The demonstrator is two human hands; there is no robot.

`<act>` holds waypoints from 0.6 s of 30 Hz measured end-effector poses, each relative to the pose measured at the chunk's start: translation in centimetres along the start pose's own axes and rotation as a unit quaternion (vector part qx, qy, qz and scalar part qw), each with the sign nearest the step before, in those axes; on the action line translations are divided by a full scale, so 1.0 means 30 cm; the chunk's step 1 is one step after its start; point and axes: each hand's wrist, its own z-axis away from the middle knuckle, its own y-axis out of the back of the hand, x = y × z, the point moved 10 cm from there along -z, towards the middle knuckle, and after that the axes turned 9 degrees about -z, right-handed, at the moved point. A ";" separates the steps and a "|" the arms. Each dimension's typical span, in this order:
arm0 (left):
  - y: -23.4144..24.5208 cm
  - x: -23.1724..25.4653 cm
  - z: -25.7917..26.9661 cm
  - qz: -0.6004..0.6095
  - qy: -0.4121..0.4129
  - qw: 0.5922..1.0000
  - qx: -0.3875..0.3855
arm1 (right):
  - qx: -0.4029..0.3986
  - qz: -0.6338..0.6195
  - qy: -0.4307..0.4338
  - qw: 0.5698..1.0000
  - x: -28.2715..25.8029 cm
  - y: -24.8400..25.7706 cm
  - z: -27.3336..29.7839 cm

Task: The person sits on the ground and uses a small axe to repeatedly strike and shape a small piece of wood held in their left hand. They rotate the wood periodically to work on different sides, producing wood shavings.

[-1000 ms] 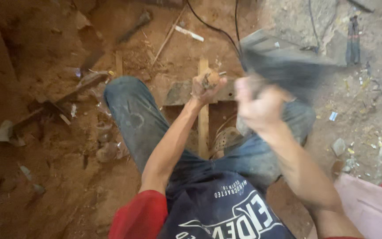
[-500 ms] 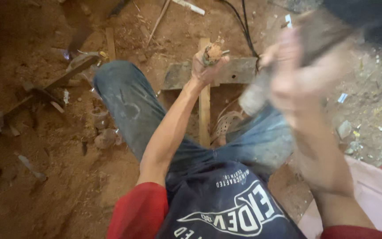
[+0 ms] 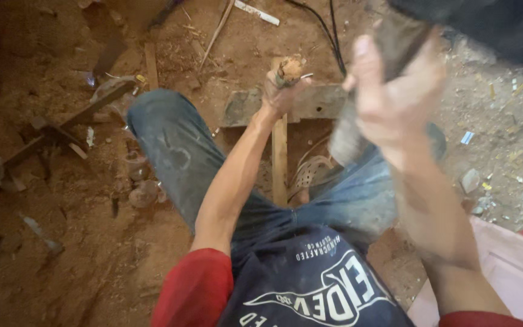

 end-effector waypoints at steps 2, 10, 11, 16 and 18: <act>0.009 0.052 0.049 -0.062 -0.042 0.997 0.014 | -0.057 0.116 -0.053 0.990 0.130 -0.126 0.028; -0.013 0.075 0.039 0.068 -0.008 0.997 -0.040 | -0.134 0.177 -0.046 0.974 0.159 -0.067 0.086; -0.025 0.043 0.033 0.069 0.021 0.996 -0.046 | -0.097 0.119 -0.083 0.985 0.145 -0.020 0.077; 0.044 0.085 0.050 0.005 0.008 1.000 0.029 | -0.034 0.119 -0.055 0.991 0.129 -0.127 0.022; 0.049 0.138 0.103 0.068 0.009 0.996 0.051 | -0.158 0.202 -0.044 0.966 0.193 -0.249 0.073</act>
